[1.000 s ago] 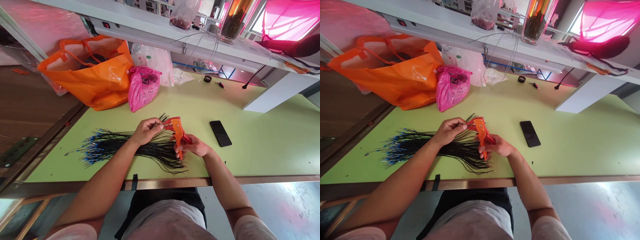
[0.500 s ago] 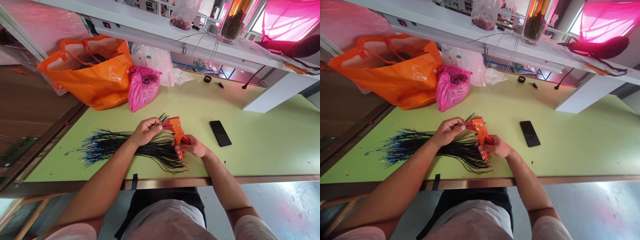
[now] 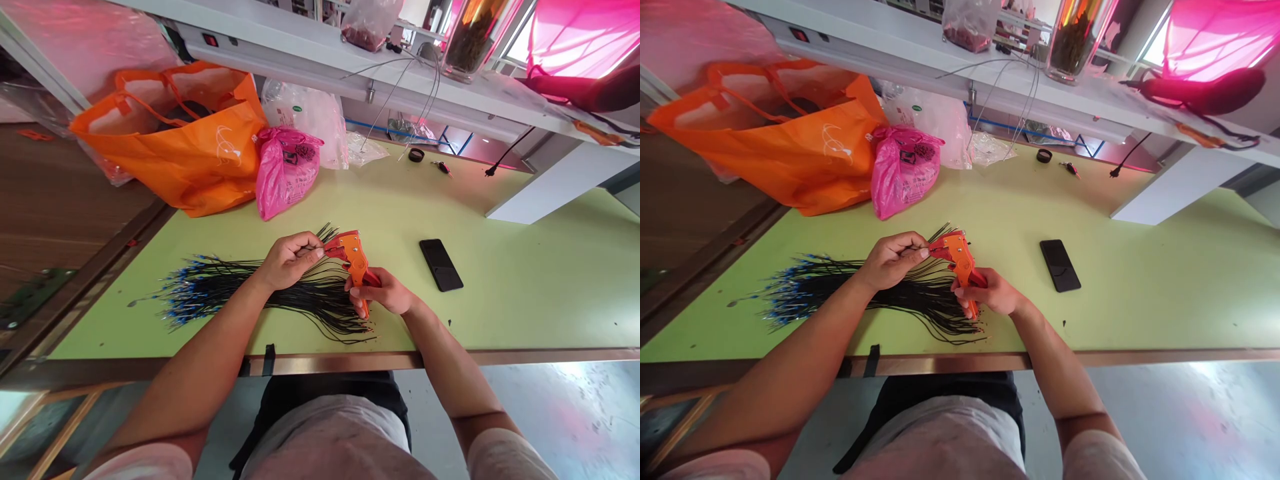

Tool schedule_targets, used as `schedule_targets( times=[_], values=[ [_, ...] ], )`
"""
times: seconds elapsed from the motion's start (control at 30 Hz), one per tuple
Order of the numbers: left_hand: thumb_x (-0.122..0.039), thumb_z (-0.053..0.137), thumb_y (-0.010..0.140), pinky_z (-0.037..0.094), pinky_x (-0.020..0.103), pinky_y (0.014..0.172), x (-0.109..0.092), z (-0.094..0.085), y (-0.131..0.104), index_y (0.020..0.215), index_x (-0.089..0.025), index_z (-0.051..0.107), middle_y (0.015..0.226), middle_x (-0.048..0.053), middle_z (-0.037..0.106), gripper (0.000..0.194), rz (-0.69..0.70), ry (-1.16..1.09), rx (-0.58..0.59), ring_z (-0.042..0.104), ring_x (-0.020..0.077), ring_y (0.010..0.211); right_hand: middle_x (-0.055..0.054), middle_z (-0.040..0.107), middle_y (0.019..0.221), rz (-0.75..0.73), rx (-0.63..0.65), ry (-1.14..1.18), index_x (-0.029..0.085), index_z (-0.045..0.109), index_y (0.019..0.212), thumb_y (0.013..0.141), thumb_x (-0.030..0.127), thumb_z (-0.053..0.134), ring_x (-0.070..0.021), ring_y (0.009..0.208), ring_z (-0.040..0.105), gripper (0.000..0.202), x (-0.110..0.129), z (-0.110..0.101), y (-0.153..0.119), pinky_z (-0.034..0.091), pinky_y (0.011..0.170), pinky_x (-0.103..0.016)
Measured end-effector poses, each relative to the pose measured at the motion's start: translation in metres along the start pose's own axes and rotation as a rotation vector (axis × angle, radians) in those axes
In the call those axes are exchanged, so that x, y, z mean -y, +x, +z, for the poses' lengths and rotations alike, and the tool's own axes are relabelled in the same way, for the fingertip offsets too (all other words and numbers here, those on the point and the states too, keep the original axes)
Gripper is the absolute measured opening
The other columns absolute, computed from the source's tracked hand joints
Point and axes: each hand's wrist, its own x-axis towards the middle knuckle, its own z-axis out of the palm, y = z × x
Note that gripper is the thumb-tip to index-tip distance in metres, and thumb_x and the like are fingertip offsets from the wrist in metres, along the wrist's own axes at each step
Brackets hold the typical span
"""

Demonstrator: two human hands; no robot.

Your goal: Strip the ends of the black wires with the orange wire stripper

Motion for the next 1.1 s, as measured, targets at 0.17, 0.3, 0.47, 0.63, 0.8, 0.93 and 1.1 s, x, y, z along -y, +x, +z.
schedule_targets(
  times=[0.17, 0.3, 0.47, 0.63, 0.8, 0.93, 1.1],
  values=[
    [-0.042, 0.068, 0.089, 0.019, 0.022, 0.046, -0.007, 0.005, -0.002, 0.077, -0.018, 0.06, 0.055, -0.008, 0.037, 0.028, 0.033, 0.015, -0.058, 0.026, 0.0071, 0.047, 0.004, 0.059, 0.062, -0.032, -0.042, -0.016, 0.016, 0.06, 0.088, 0.089, 0.042, 0.081, -0.0128, 0.046, 0.062, 0.033, 0.003, 0.006, 0.0, 0.052, 0.044, -0.024],
    [-0.042, 0.068, 0.089, 0.02, 0.022, 0.045, -0.009, 0.009, -0.002, 0.076, -0.019, 0.058, 0.055, -0.007, 0.039, 0.028, 0.045, 0.008, -0.093, 0.028, 0.0071, 0.047, 0.006, 0.057, 0.051, -0.057, -0.142, -0.076, 0.018, 0.055, 0.079, 0.09, 0.045, 0.079, -0.0107, 0.036, 0.053, 0.038, -0.001, 0.01, 0.002, 0.045, 0.038, -0.022],
    [-0.045, 0.07, 0.088, 0.023, 0.021, 0.046, -0.001, 0.012, 0.002, 0.077, -0.018, 0.061, 0.055, -0.007, 0.042, 0.03, 0.027, 0.011, -0.135, 0.03, 0.0073, 0.048, 0.004, 0.062, 0.055, -0.076, -0.131, -0.043, 0.017, 0.057, 0.083, 0.089, 0.046, 0.081, -0.0111, 0.04, 0.057, 0.038, -0.006, 0.007, 0.006, 0.048, 0.041, -0.022],
    [-0.052, 0.069, 0.088, 0.041, 0.024, 0.056, 0.01, 0.011, 0.007, 0.081, -0.017, 0.068, 0.067, 0.0, 0.061, 0.036, 0.021, 0.042, -0.17, 0.051, 0.0117, 0.059, -0.007, 0.076, 0.094, -0.069, -0.025, 0.118, 0.016, 0.06, 0.121, 0.085, 0.047, 0.085, -0.023, 0.079, 0.079, 0.053, 0.001, -0.012, 0.001, 0.066, 0.067, -0.033],
    [-0.045, 0.061, 0.097, 0.05, 0.029, 0.073, 0.017, 0.014, 0.005, 0.092, -0.018, 0.075, 0.092, 0.007, 0.072, 0.031, 0.11, 0.399, -0.095, 0.063, 0.0168, 0.078, -0.004, 0.073, 0.095, -0.275, -0.236, 0.233, 0.021, 0.059, 0.127, 0.087, 0.045, 0.078, -0.024, 0.084, 0.078, 0.05, 0.009, -0.031, -0.004, 0.067, 0.073, -0.04],
    [-0.045, 0.053, 0.102, 0.054, 0.035, 0.088, 0.02, 0.025, 0.002, 0.102, -0.022, 0.079, 0.106, 0.009, 0.075, 0.034, 0.123, 0.679, 0.094, 0.068, 0.0236, 0.102, -0.003, 0.071, 0.096, -0.3, -0.391, 0.256, 0.024, 0.059, 0.123, 0.085, 0.04, 0.075, -0.0239, 0.085, 0.075, 0.045, 0.012, -0.036, -0.004, 0.066, 0.078, -0.045],
    [-0.05, 0.052, 0.104, 0.054, 0.04, 0.1, 0.022, 0.033, 0.0, 0.118, -0.023, 0.078, 0.114, 0.011, 0.075, 0.04, 0.196, 0.654, 0.325, 0.067, 0.0263, 0.113, -0.004, 0.072, 0.097, -0.293, -0.361, 0.278, 0.023, 0.06, 0.124, 0.086, 0.04, 0.074, -0.0232, 0.085, 0.075, 0.044, 0.01, -0.033, -0.003, 0.066, 0.078, -0.044]
  ],
)
